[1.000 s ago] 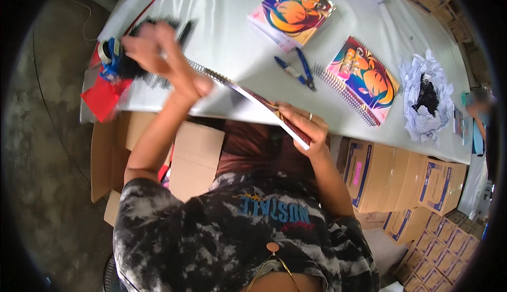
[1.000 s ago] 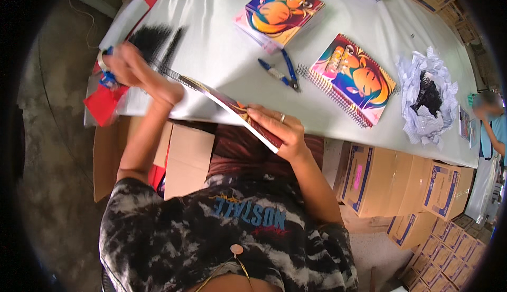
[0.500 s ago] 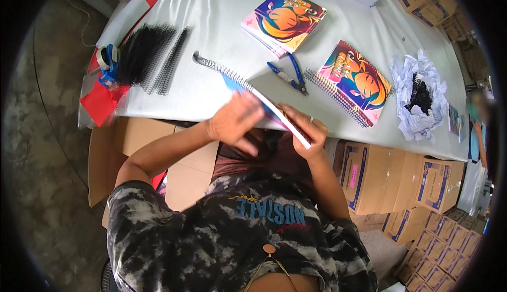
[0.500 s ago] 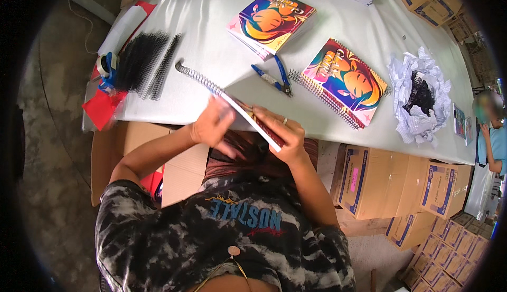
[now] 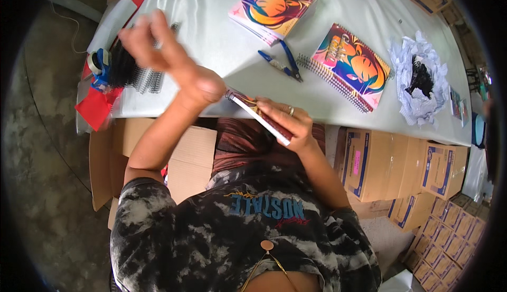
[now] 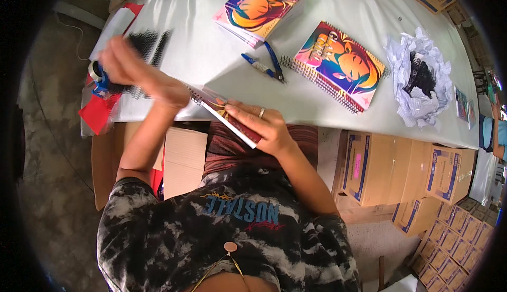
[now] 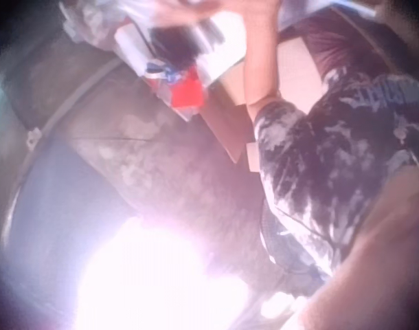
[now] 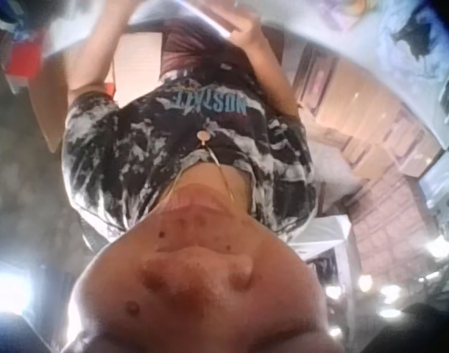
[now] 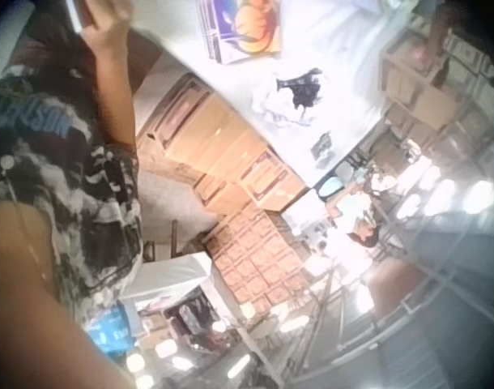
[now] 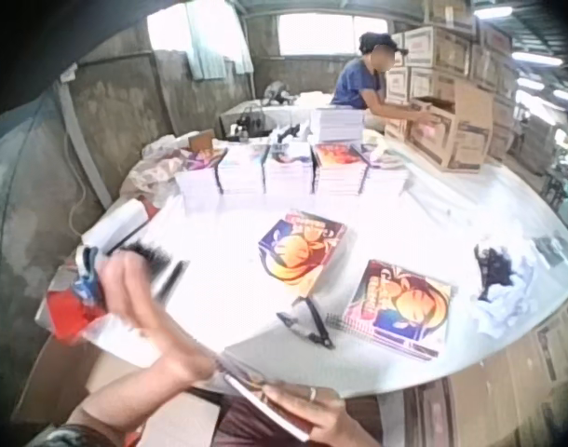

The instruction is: The person repeatedly picks up spiral wire bindings and inserts them into the spine holes of notebook covers. They then use a stapler to secure the binding in place and place the finished notebook onto a growing stack on the table.

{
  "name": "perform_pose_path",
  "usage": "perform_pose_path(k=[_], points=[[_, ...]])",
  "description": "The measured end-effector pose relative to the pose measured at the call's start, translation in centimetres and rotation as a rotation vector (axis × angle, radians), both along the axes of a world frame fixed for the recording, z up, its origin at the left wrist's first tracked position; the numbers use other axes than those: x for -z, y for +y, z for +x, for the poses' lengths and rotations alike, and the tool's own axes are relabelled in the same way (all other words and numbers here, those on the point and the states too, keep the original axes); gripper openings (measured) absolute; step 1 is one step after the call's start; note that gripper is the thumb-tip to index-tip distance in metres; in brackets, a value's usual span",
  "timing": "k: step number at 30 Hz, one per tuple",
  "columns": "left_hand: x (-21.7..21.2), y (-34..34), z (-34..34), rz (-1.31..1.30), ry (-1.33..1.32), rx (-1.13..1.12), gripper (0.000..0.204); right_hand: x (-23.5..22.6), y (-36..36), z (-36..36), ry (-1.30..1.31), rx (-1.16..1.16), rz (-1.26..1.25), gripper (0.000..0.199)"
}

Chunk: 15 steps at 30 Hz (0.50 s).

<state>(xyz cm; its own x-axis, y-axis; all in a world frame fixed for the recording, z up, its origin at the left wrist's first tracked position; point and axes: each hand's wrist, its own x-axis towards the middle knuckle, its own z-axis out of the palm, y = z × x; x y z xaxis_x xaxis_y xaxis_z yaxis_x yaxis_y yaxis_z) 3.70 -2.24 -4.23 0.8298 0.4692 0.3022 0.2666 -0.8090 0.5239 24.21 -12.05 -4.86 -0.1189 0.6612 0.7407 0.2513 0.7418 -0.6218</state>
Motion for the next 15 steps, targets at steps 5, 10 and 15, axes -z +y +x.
perform_pose_path(k=[5,10,15], points=[[3.0,-3.6,1.7,0.779,-0.297,-0.035,0.096,0.7,1.1,1.0,0.0,0.099,0.043,0.034],[2.2,-3.3,2.0,0.631,-0.277,-0.29,0.091,0.2,0.4,-0.5,-0.026,0.029,0.031,0.037],[-0.1,-3.4,2.9,0.847,-0.41,-0.036,0.098,0.2,1.0,0.6,-0.01,0.136,0.021,0.033]])
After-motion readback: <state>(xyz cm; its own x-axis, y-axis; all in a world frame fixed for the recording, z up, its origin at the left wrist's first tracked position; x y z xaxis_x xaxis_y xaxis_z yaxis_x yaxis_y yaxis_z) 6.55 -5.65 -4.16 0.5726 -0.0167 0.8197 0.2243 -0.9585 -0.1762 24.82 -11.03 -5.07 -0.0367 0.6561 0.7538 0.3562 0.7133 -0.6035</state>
